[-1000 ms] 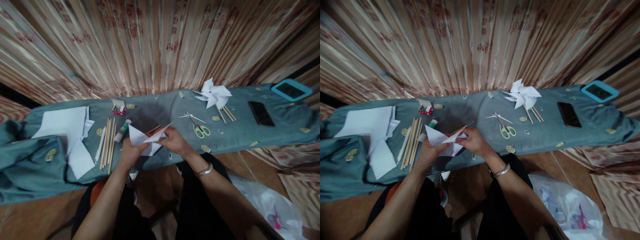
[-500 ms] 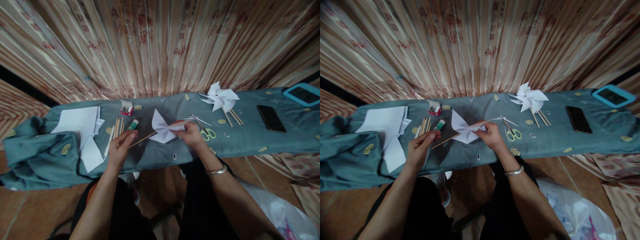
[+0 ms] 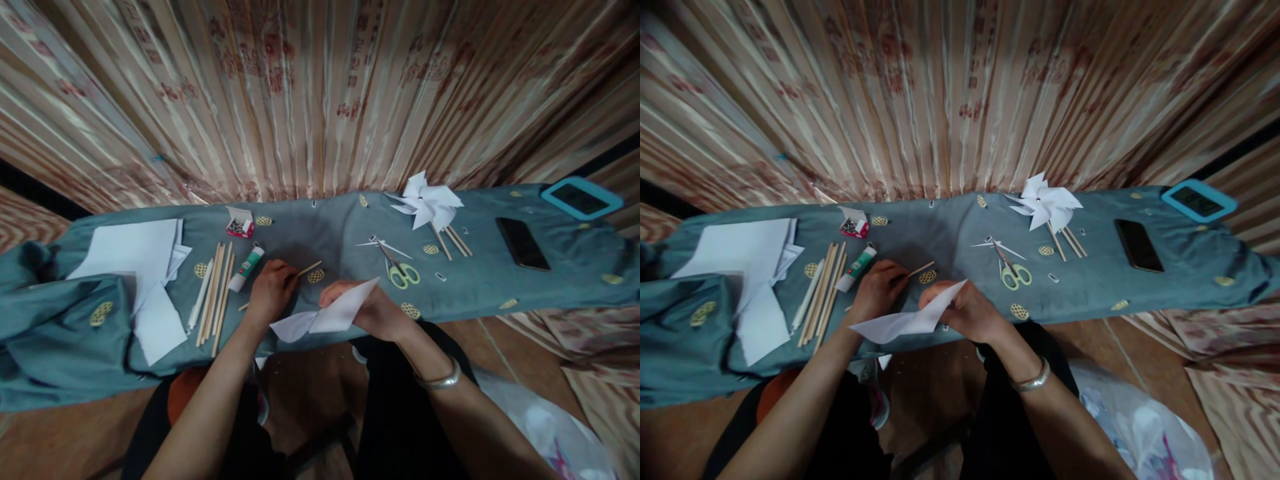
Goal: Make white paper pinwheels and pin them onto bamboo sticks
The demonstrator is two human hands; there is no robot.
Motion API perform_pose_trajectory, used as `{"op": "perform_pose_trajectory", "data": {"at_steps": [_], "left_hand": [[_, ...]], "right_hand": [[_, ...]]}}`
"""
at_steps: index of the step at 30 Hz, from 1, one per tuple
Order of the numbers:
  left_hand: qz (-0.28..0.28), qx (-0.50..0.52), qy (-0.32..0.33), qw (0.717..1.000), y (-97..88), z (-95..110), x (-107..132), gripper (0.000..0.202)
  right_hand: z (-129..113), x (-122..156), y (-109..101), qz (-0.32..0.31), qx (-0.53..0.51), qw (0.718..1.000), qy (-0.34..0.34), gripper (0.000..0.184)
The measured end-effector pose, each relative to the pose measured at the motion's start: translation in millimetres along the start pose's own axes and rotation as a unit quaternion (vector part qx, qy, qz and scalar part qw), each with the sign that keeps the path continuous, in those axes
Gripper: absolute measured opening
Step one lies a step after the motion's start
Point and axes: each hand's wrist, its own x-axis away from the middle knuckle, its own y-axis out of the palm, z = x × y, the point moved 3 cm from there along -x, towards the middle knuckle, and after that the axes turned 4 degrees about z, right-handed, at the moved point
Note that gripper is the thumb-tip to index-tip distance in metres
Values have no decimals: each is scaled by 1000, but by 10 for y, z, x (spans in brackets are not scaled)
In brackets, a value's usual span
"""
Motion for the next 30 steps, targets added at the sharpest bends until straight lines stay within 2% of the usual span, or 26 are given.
{"op": "perform_pose_trajectory", "data": {"at_steps": [3,6,11,15,18,21,26,30], "left_hand": [[3,104,-28,994,-14,100,-2,12],[9,241,-70,968,-106,243,55,11],[-6,341,-151,928,-308,476,184,12],[-18,374,-200,905,-336,558,232,12],[-4,407,-229,884,-264,518,284,14],[-13,432,-254,865,-166,448,350,20],[1,445,-261,856,-111,393,391,25],[-2,445,-266,855,-131,435,376,26]], "right_hand": [[-50,12,-75,34,84,994,-67,8],[-106,54,-174,78,157,977,-122,8],[-217,103,-231,119,200,958,-166,9],[-312,105,-219,158,182,955,-175,7],[-343,112,-217,193,159,953,-170,7],[-343,117,-213,205,141,955,-159,8],[-340,104,-199,200,127,957,-166,9],[-342,102,-190,207,116,956,-172,9]]}}
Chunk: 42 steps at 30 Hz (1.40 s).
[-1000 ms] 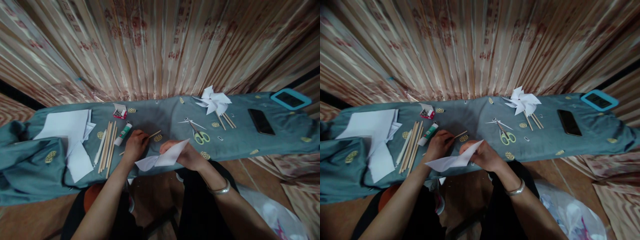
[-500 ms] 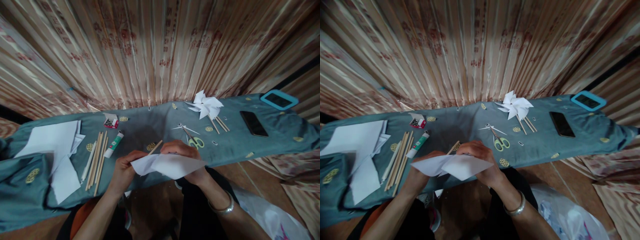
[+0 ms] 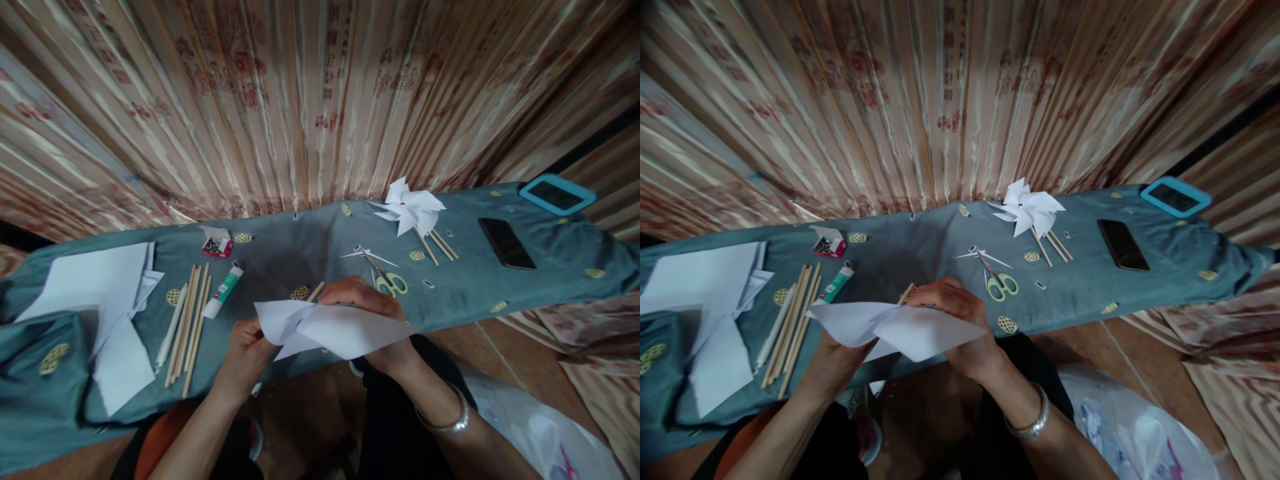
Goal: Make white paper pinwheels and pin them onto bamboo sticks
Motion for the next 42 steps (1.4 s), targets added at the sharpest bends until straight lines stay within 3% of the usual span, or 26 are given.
{"op": "perform_pose_trajectory", "data": {"at_steps": [19,26,42], "left_hand": [[-22,57,-80,995,73,21,84,24],[-35,23,-49,998,52,-10,82,24],[-38,82,-55,994,52,-25,87,14]], "right_hand": [[-1,-9,-10,11,3,1000,8,9],[-25,-25,-22,22,15,999,29,7],[-32,-44,-33,22,13,999,44,11]]}}
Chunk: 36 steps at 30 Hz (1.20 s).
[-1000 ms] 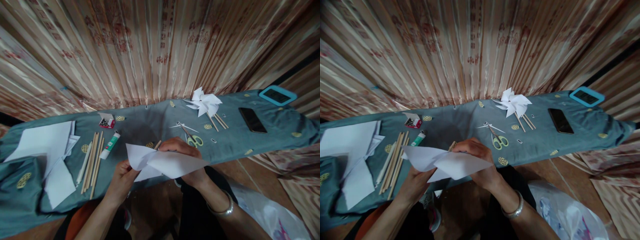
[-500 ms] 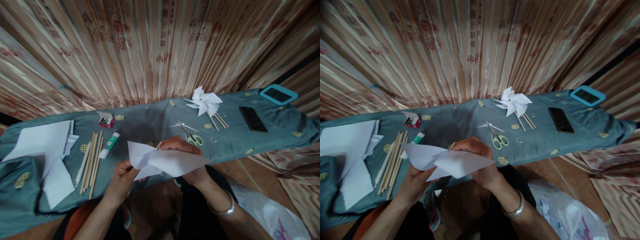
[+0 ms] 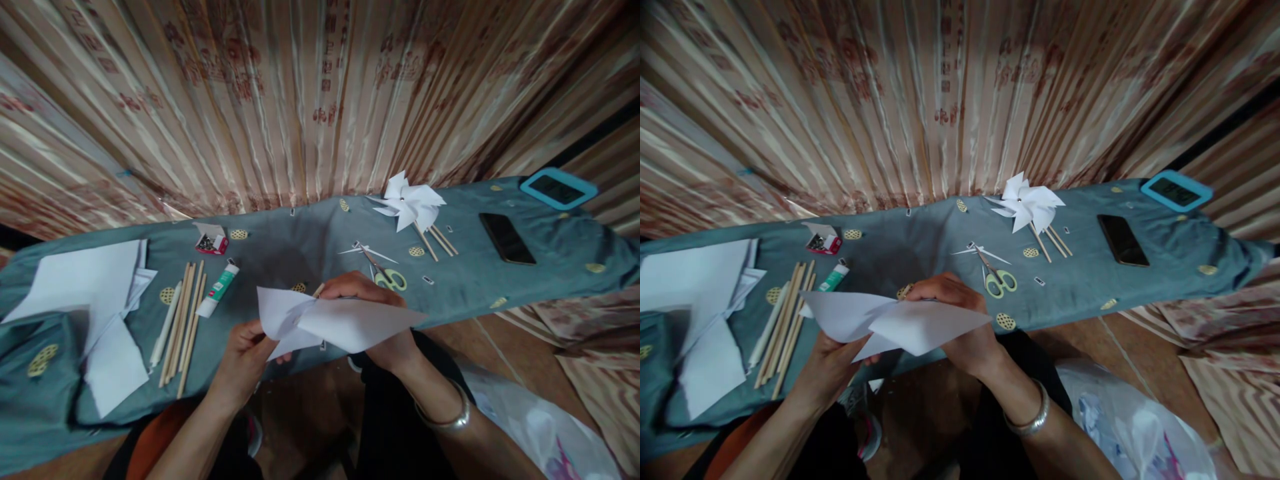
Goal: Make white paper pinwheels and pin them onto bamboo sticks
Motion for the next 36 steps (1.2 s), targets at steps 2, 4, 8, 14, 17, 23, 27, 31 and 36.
{"op": "perform_pose_trajectory", "data": {"at_steps": [2,4,8,14,17,23,27,31,36], "left_hand": [[1,-2,-1,1000,-17,-17,0,15],[2,-8,2,1000,-37,-36,-1,15],[-4,-30,19,999,-52,-40,-15,10],[-26,-72,73,994,13,87,-31,12],[-23,-114,91,989,39,125,-27,20],[31,-197,115,973,17,78,-50,25],[58,-260,136,954,-30,61,-67,34],[75,-308,151,936,-92,49,-44,34],[94,-341,162,921,-168,40,-8,33]], "right_hand": [[1,0,2,-3,3,1000,1,10],[12,8,2,-5,-1,1000,5,9],[76,40,9,-7,-35,999,39,10],[212,37,60,26,-149,974,167,8],[306,21,103,39,-159,954,252,12],[561,31,265,65,-241,904,347,22],[697,44,387,77,-278,888,358,23],[757,74,490,70,-293,870,389,26],[740,91,579,59,-297,866,399,28]]}}
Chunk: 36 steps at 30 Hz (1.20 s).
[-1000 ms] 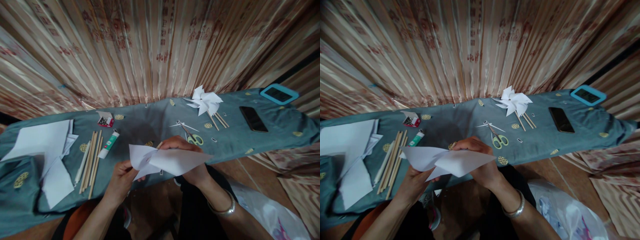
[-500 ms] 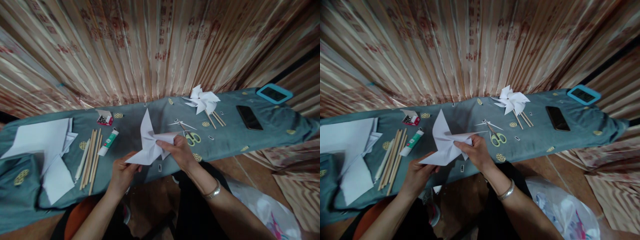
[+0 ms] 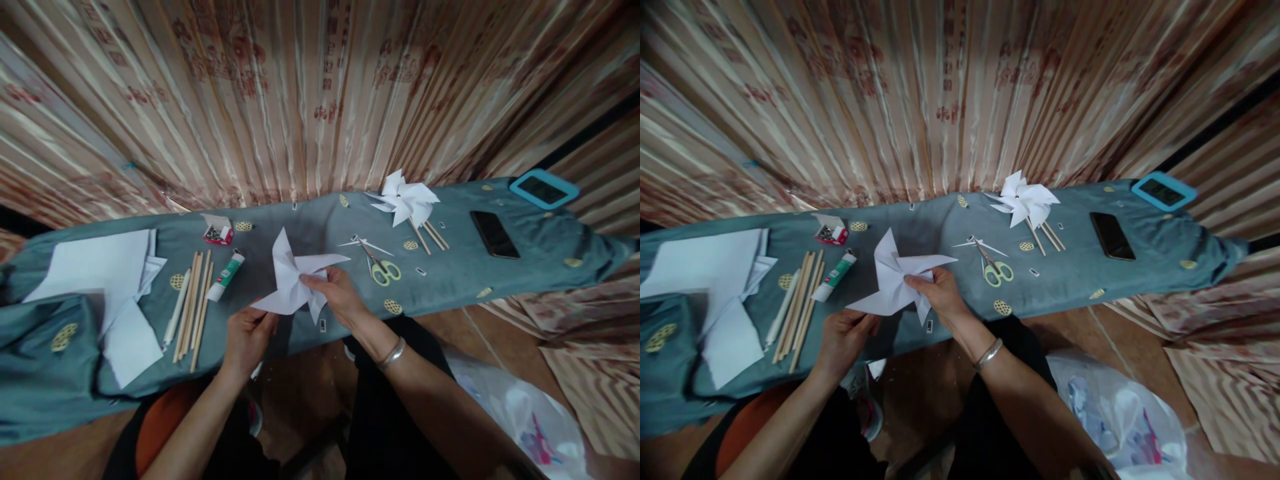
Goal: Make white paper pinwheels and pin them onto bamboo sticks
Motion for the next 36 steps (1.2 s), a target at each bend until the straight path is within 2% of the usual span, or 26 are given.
{"op": "perform_pose_trajectory", "data": {"at_steps": [11,21,28,32,36], "left_hand": [[3,-1,-14,1000,-10,-82,-85,31],[11,-8,-24,1000,-46,-81,-57,31],[8,24,-42,999,-53,-72,-55,33],[-21,139,-96,985,9,-7,11,25],[-41,264,-177,947,65,85,151,30]], "right_hand": [[16,-121,64,-24,1,1000,-12,23],[58,-129,113,-47,9,999,-9,28],[-51,-109,158,-47,52,997,-26,25],[-199,-82,134,-60,81,994,-32,24],[-346,-72,102,-78,139,987,-25,28]]}}
